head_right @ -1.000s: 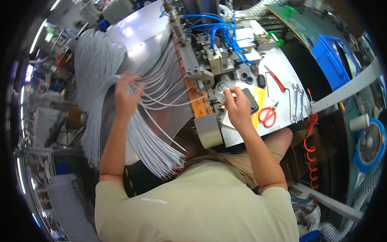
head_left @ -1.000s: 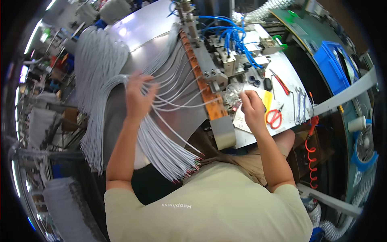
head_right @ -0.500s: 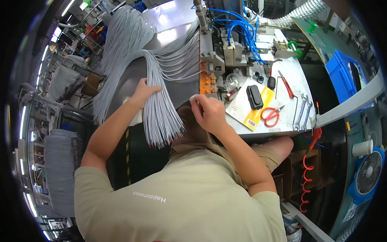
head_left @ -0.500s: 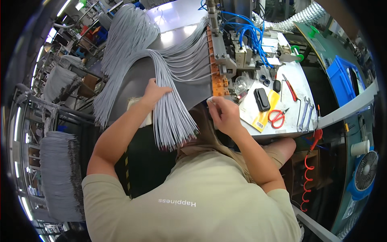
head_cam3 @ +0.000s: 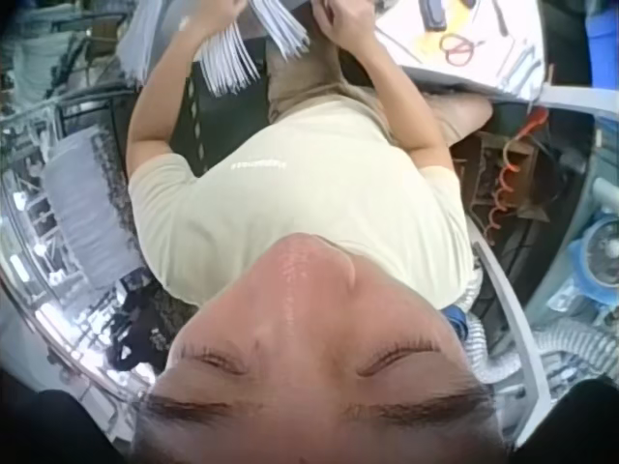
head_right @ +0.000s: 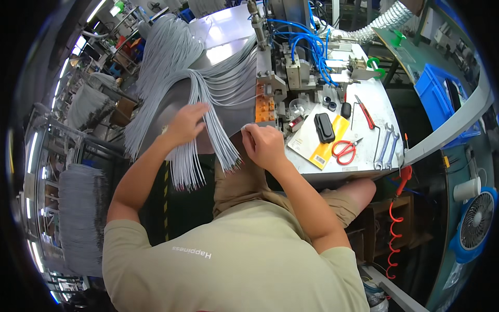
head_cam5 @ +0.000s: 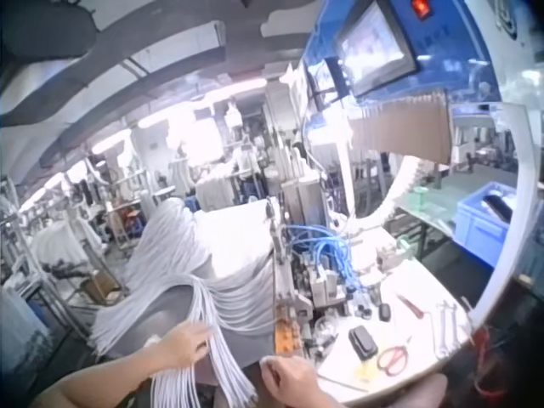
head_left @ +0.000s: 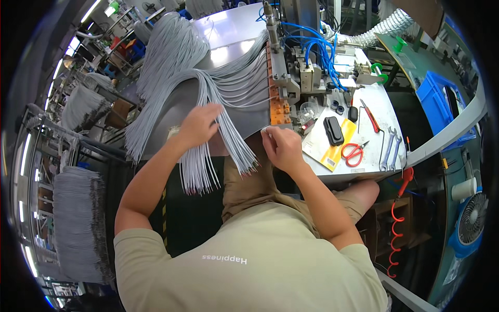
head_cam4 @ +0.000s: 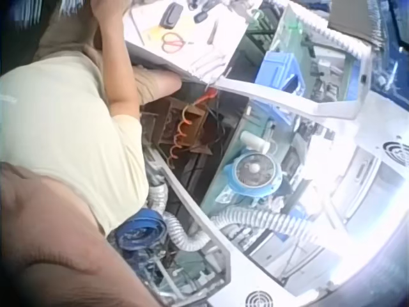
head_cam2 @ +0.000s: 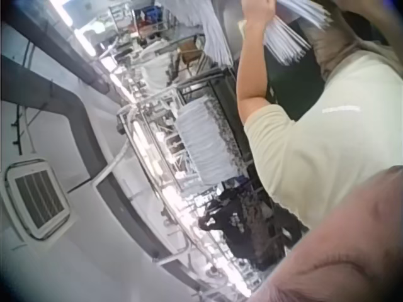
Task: The person attaches small components to the ends of wires by hand and positions the cables into a machine fixture.
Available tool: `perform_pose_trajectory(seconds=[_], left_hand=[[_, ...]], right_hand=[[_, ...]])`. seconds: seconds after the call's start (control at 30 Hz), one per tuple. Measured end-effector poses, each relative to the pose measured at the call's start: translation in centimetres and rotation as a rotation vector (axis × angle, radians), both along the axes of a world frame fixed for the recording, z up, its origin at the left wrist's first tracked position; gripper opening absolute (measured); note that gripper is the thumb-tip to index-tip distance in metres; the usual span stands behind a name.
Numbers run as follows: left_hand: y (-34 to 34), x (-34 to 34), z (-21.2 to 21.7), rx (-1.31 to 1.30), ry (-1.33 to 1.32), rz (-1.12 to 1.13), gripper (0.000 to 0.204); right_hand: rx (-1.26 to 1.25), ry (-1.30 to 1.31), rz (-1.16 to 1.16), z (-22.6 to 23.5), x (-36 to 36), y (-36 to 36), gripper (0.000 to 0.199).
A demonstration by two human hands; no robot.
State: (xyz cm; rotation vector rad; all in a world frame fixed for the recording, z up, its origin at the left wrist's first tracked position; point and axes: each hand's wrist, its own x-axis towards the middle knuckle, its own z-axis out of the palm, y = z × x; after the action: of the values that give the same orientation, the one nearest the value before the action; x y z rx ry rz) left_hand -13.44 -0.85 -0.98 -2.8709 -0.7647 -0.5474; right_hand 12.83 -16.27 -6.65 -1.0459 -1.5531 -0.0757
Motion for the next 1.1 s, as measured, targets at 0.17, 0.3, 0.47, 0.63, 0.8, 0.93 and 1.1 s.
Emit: perform_pose_trajectory(seconds=[0.17,0.3,0.47,0.63,0.8,0.93,1.1], left_hand=[[-1.1,-1.1,-0.3,-0.063,0.122,-0.035,0.037],[-0.5,-1.4,-0.3,-0.124,0.128,-0.15,0.031],[-3.0,1.7,1.0,-0.443,0.156,-0.499,0.02],[1.3,2.4,0.3,-0.115,-0.208,-0.305,0.011],[4.1,0.0,-1.2,-0.032,-0.182,-0.264,0.01],[3.8,-0.5,-0.4,-0.125,-0.04,-0.178,0.012],[0.0,2.2,-1.1,-0.314,-0.186,-0.517,0.01]], right_hand=[[-0.037,-0.011,-0.023,0.2,-0.1,-0.2,0.011],[-0.011,-0.05,-0.075,0.7,-0.1,-0.1,0.012],[-0.046,-0.09,-0.083,0.9,-0.3,-0.1,0.014],[-0.07,-0.101,-0.079,1.0,-0.8,0.0,0.015],[-0.071,-0.078,-0.049,0.7,-0.5,0.1,0.015],[-0.069,-0.084,-0.04,0.6,-0.3,0.0,0.015],[-0.156,-0.087,0.094,0.8,0.6,-1.8,0.015]])
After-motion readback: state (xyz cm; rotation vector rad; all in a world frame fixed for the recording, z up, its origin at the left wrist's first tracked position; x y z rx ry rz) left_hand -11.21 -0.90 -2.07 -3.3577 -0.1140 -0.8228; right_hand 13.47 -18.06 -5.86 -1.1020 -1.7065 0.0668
